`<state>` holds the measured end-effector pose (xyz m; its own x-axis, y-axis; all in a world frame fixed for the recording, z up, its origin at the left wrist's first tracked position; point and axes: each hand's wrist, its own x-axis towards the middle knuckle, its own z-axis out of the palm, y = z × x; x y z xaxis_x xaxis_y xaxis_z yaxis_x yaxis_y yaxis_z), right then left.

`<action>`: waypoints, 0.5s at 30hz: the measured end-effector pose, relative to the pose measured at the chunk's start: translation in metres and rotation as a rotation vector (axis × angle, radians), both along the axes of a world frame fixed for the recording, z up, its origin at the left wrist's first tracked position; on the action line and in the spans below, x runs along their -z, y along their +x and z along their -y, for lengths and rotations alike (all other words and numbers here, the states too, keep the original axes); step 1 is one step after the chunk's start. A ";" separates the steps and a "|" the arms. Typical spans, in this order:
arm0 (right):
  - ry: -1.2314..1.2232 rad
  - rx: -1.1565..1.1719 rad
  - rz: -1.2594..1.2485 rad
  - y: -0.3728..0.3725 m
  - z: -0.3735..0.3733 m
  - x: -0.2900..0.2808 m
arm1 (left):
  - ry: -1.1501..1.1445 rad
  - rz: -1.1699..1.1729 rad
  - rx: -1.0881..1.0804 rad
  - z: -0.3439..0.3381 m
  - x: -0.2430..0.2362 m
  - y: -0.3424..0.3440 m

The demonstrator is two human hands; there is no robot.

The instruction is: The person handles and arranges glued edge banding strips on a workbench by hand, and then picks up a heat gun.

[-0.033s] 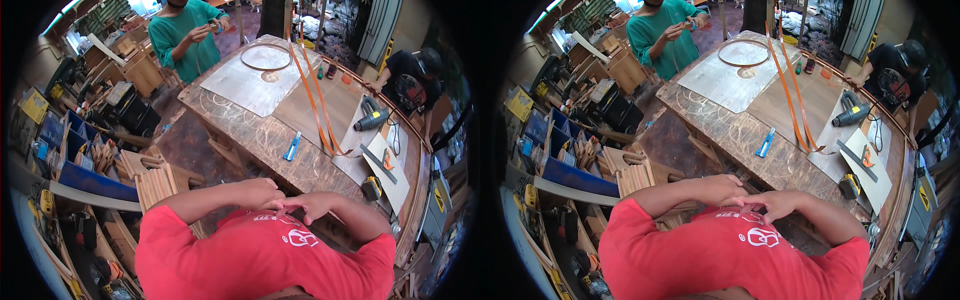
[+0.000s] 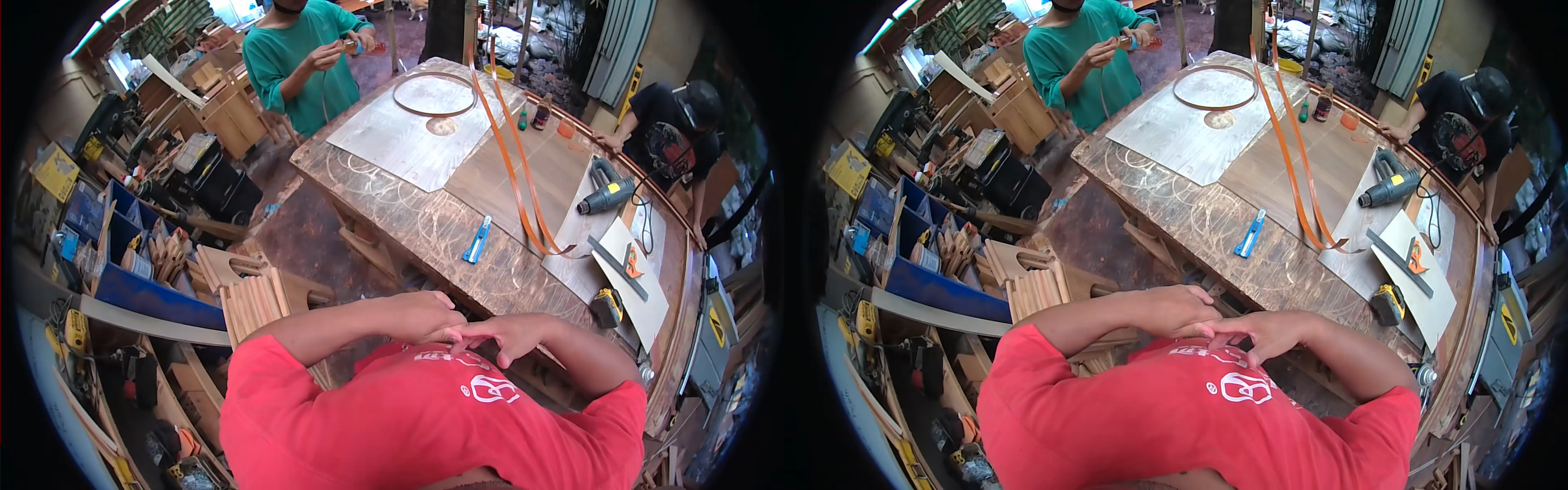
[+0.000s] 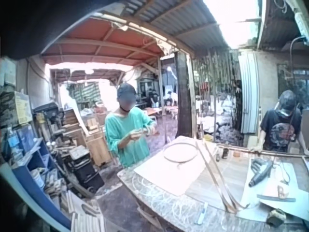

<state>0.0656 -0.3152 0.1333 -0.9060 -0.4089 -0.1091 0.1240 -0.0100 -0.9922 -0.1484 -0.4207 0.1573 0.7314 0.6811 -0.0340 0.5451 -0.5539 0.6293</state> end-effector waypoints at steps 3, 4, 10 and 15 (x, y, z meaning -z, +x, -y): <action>-0.032 0.021 -0.017 0.005 0.007 -0.009 | -0.027 0.037 0.075 0.004 -0.014 0.003; -0.030 0.023 -0.016 0.007 0.006 -0.013 | -0.024 0.038 0.077 0.005 -0.022 0.003; -0.077 0.415 0.023 0.075 -0.025 -0.005 | 0.090 -0.073 -0.277 0.012 -0.010 -0.067; 0.542 0.782 -0.329 0.010 0.007 0.008 | -0.123 0.439 -0.510 -0.005 0.049 -0.034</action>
<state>0.0751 -0.3225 0.1254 -0.9175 0.3440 0.1998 -0.0054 0.4914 -0.8709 -0.1822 -0.4159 0.1080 0.2836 0.9544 0.0929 0.3987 -0.2055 0.8938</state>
